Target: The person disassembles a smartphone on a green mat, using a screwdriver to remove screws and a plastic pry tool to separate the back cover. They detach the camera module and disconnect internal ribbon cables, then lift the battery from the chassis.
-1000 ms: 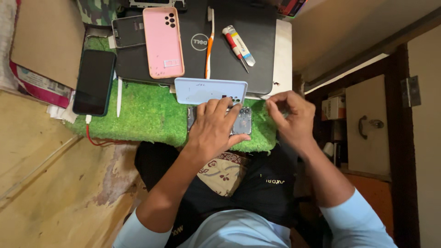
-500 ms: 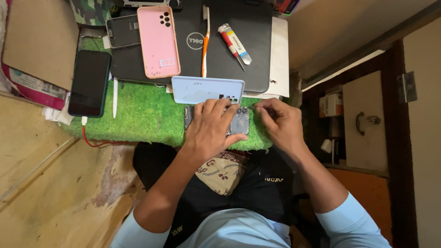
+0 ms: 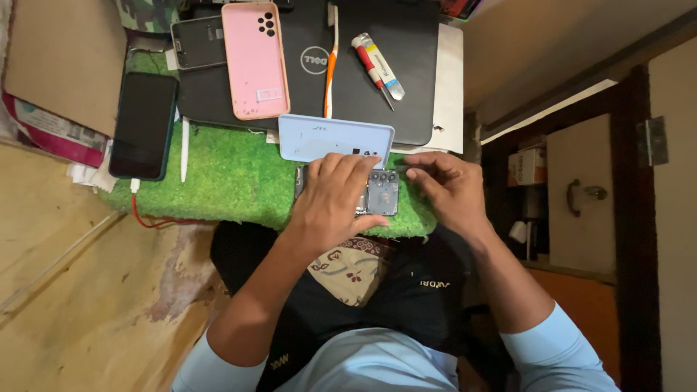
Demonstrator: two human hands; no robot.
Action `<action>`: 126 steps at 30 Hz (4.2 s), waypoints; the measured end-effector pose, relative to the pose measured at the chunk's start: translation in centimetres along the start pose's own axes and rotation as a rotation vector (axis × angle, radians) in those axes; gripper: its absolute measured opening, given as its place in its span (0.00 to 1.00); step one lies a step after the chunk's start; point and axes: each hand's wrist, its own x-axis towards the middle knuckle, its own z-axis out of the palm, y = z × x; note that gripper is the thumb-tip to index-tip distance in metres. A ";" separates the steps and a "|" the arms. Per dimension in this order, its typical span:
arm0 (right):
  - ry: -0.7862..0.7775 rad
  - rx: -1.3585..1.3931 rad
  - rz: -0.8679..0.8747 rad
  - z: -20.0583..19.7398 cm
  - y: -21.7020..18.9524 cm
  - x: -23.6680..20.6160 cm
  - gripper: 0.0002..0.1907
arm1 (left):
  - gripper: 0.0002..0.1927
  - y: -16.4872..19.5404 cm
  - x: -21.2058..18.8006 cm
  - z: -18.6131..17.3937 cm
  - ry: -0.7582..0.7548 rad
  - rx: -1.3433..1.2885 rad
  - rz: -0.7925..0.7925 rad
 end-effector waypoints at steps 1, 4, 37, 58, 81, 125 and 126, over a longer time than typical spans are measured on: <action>0.002 -0.040 -0.011 0.0 -0.1 0.1 0.09 | 0.49 0.0 -0.1 -0.1 0.015 -0.020 0.000; 0.000 -0.186 -0.025 -0.2 -0.4 0.3 0.08 | 0.47 0.0 -0.1 -0.3 0.005 -0.017 0.000; -0.033 -0.644 -0.956 -0.9 -1.0 -4.9 0.07 | 0.37 -0.5 0.0 -0.3 -0.066 0.005 0.052; 0.105 -0.712 -1.093 0.7 0.1 -4.9 0.11 | 0.38 -1.2 0.4 0.4 -0.093 -0.007 0.066; 0.111 -0.833 -1.087 1.3 0.2 -5.4 0.10 | 0.38 -1.2 0.6 0.6 -0.104 0.040 0.063; 0.151 -0.448 -0.810 0.7 -0.7 -2.4 0.07 | 0.18 -0.6 2.6 -1.9 0.016 0.230 0.285; 0.156 -0.470 -0.838 0.7 -0.7 -2.4 0.07 | 0.18 -0.6 2.6 -1.9 0.016 0.232 0.284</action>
